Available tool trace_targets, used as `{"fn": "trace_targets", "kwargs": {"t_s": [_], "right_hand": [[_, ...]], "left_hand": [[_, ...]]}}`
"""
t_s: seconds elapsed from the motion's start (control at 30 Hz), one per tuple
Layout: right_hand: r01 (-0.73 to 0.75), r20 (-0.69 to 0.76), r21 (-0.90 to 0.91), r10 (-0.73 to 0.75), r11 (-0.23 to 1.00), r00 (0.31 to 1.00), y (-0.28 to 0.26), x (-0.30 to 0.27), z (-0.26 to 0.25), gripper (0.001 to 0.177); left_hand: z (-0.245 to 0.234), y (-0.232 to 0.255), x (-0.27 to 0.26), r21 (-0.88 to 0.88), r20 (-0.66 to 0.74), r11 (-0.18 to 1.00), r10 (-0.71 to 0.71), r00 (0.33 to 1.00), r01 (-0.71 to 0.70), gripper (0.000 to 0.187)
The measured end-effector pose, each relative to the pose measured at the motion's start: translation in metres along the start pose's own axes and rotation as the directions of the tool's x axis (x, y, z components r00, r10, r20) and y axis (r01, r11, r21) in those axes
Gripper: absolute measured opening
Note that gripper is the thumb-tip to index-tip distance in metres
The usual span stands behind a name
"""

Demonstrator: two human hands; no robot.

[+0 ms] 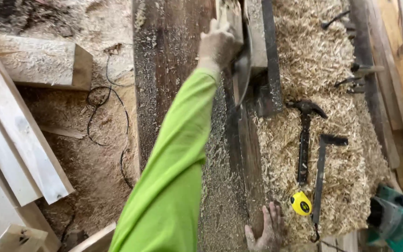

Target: Cutting wood boards with a circular saw and nailing them together with a hammer.

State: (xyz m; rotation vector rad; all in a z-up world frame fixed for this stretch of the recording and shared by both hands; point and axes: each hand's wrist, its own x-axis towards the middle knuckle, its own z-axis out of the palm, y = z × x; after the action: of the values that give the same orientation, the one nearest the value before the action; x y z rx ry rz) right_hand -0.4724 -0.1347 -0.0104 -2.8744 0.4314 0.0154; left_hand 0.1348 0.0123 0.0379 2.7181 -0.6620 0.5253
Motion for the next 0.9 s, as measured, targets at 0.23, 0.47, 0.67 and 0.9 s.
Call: {"fn": "trace_targets", "kwargs": {"t_s": [0.23,0.47,0.67,0.9], "right_hand": [[0.041,-0.023,0.005,-0.041,0.999,0.999,0.043,-0.008,0.047,0.092],[0.048,-0.009,-0.037,-0.049,0.998,0.999,0.083,-0.029,0.078,0.096],[0.143,-0.103,-0.082,-0.151,0.986,0.983,0.122,-0.036,0.116,0.09],[0.086,-0.04,-0.081,-0.089,0.993,0.995,0.111,-0.03,0.109,0.088]], "left_hand": [[-0.002,-0.114,-0.029,-0.002,0.029,0.999,0.05,0.998,-0.05,0.027],[0.081,-0.156,-0.049,0.107,-0.248,0.982,-0.124,0.961,0.154,0.094],[-0.033,-0.078,-0.018,-0.125,0.341,0.793,-0.53,0.777,0.596,0.146],[-0.008,-0.078,-0.028,-0.058,0.139,0.83,-0.544,0.827,0.555,0.129]]}}
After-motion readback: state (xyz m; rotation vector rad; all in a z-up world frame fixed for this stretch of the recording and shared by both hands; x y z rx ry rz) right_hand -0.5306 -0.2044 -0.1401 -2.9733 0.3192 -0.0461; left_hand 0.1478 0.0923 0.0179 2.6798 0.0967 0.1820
